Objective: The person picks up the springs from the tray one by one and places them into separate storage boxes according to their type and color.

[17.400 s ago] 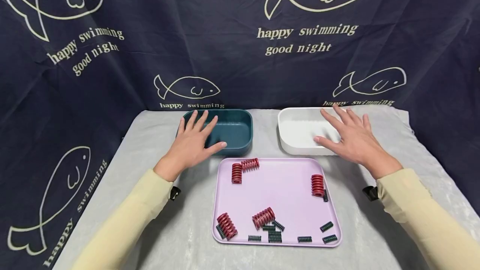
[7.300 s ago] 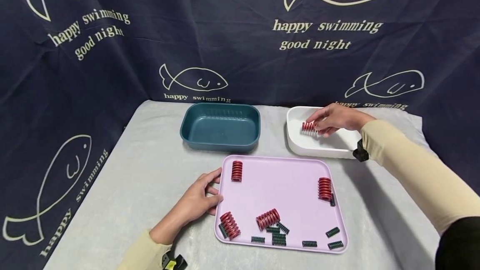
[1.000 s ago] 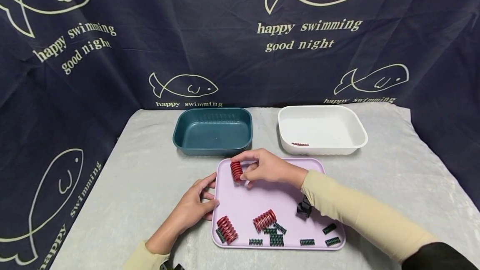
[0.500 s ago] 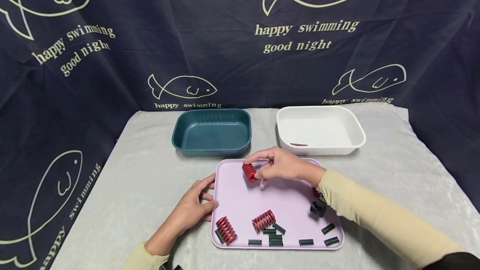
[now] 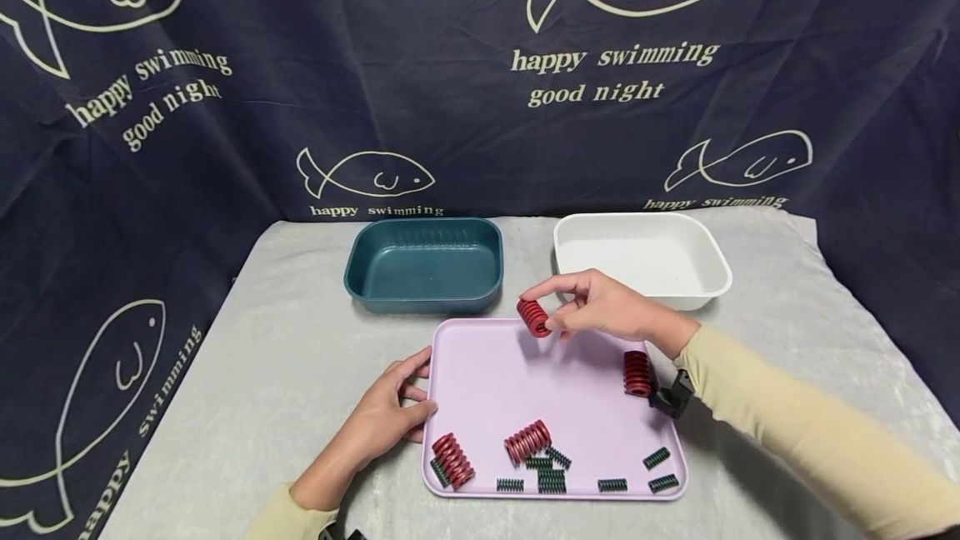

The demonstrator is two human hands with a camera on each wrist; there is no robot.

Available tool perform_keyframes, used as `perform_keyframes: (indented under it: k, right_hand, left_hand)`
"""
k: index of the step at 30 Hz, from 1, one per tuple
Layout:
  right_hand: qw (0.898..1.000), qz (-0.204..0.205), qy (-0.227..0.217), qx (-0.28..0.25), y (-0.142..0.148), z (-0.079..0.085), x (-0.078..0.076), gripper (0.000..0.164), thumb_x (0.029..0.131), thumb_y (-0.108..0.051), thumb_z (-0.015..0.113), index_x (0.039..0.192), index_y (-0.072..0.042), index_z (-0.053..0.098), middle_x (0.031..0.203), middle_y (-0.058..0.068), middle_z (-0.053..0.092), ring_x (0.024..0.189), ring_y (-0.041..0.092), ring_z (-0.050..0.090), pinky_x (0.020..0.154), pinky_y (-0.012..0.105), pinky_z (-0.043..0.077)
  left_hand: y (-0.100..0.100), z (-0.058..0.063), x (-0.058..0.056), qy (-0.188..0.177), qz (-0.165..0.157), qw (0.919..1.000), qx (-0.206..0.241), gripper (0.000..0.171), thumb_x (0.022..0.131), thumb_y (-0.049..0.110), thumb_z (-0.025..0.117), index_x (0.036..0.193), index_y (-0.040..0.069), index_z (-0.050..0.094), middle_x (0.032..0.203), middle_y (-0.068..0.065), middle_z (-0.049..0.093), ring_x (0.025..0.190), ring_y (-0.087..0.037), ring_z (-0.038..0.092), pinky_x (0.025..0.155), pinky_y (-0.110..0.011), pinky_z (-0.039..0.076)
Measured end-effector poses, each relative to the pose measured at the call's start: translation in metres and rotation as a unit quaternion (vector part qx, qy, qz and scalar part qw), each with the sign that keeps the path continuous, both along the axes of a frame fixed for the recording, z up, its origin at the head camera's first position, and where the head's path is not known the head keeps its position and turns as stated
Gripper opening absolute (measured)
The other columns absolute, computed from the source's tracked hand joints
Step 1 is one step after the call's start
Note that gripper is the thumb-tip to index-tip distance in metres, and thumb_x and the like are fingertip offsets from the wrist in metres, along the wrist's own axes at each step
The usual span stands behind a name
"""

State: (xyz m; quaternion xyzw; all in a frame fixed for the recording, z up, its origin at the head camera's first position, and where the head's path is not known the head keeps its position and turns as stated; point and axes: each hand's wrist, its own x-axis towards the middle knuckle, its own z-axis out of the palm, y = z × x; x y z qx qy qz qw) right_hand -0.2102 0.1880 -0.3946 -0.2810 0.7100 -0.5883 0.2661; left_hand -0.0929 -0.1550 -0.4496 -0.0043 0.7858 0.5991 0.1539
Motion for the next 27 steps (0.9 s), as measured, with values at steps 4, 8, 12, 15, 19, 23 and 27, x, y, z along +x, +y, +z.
perform_keyframes:
  k: [4, 8, 12, 15, 19, 23, 27]
  right_hand:
    - [0.999, -0.023, 0.012, 0.031, 0.012, 0.008, -0.006, 0.046, 0.091, 0.005, 0.066, 0.137, 0.001, 0.064, 0.106, 0.022, 0.075, 0.086, 0.038, 0.073, 0.076, 0.046, 0.063]
    - [0.997, -0.05, 0.006, 0.053, 0.024, 0.017, -0.012, 0.049, 0.09, 0.004, 0.067, 0.138, -0.003, 0.064, 0.109, 0.021, 0.074, 0.082, 0.034, 0.073, 0.076, 0.042, 0.063]
    - [0.996, -0.071, -0.003, 0.047, 0.033, 0.025, -0.018, 0.05, 0.089, 0.005, 0.067, 0.139, -0.003, 0.063, 0.121, 0.019, 0.07, 0.087, 0.035, 0.073, 0.076, 0.045, 0.063]
    - [0.996, -0.079, 0.003, 0.043, 0.042, 0.027, -0.025, 0.051, 0.089, 0.007, 0.067, 0.139, -0.001, 0.062, 0.127, 0.014, 0.068, 0.089, 0.03, 0.074, 0.075, 0.046, 0.063]
    - [0.995, -0.087, 0.013, 0.046, 0.052, 0.03, -0.033, 0.051, 0.089, 0.006, 0.07, 0.14, 0.003, 0.059, 0.128, 0.011, 0.068, 0.088, 0.021, 0.073, 0.074, 0.045, 0.063]
    - [0.994, -0.1, 0.013, 0.053, 0.061, 0.033, -0.04, 0.053, 0.09, 0.005, 0.071, 0.142, 0.006, 0.056, 0.126, 0.013, 0.068, 0.089, 0.017, 0.072, 0.073, 0.043, 0.064]
    - [0.991, -0.116, 0.007, 0.069, 0.068, 0.035, -0.046, 0.053, 0.092, 0.0, 0.074, 0.142, 0.002, 0.057, 0.115, 0.012, 0.072, 0.09, 0.017, 0.071, 0.074, 0.042, 0.063]
  left_hand:
    - [0.0, 0.0, 0.0, 0.001, 0.0, 1.0, -0.001, 0.076, 0.087, -0.01, 0.072, 0.156, 0.011, 0.047, 0.134, -0.015, 0.051, 0.099, -0.025, 0.058, 0.054, -0.041, 0.062]
    - [-0.001, -0.001, 0.0, 0.002, -0.002, 1.0, 0.001, 0.076, 0.087, -0.01, 0.072, 0.156, 0.011, 0.046, 0.134, -0.015, 0.051, 0.099, -0.025, 0.058, 0.054, -0.041, 0.062]
    - [-0.001, -0.001, -0.001, 0.003, -0.001, 1.0, 0.002, 0.076, 0.088, -0.01, 0.072, 0.156, 0.011, 0.047, 0.134, -0.015, 0.051, 0.099, -0.025, 0.058, 0.054, -0.041, 0.062]
    - [-0.001, -0.001, -0.001, 0.003, 0.001, 1.0, 0.0, 0.076, 0.087, -0.01, 0.072, 0.155, 0.011, 0.047, 0.133, -0.015, 0.051, 0.099, -0.025, 0.059, 0.053, -0.041, 0.062]
    - [0.0, 0.0, -0.001, 0.004, 0.001, 1.0, -0.001, 0.076, 0.087, -0.011, 0.072, 0.155, 0.011, 0.047, 0.133, -0.015, 0.051, 0.098, -0.025, 0.059, 0.053, -0.041, 0.062]
    - [-0.001, -0.001, -0.001, 0.008, -0.001, 1.0, -0.005, 0.075, 0.087, -0.011, 0.072, 0.155, 0.01, 0.047, 0.133, -0.015, 0.051, 0.098, -0.024, 0.059, 0.053, -0.041, 0.062]
    - [-0.001, -0.002, 0.0, 0.01, -0.002, 0.9999, -0.006, 0.075, 0.087, -0.011, 0.072, 0.155, 0.01, 0.047, 0.133, -0.015, 0.051, 0.098, -0.024, 0.059, 0.053, -0.04, 0.062]
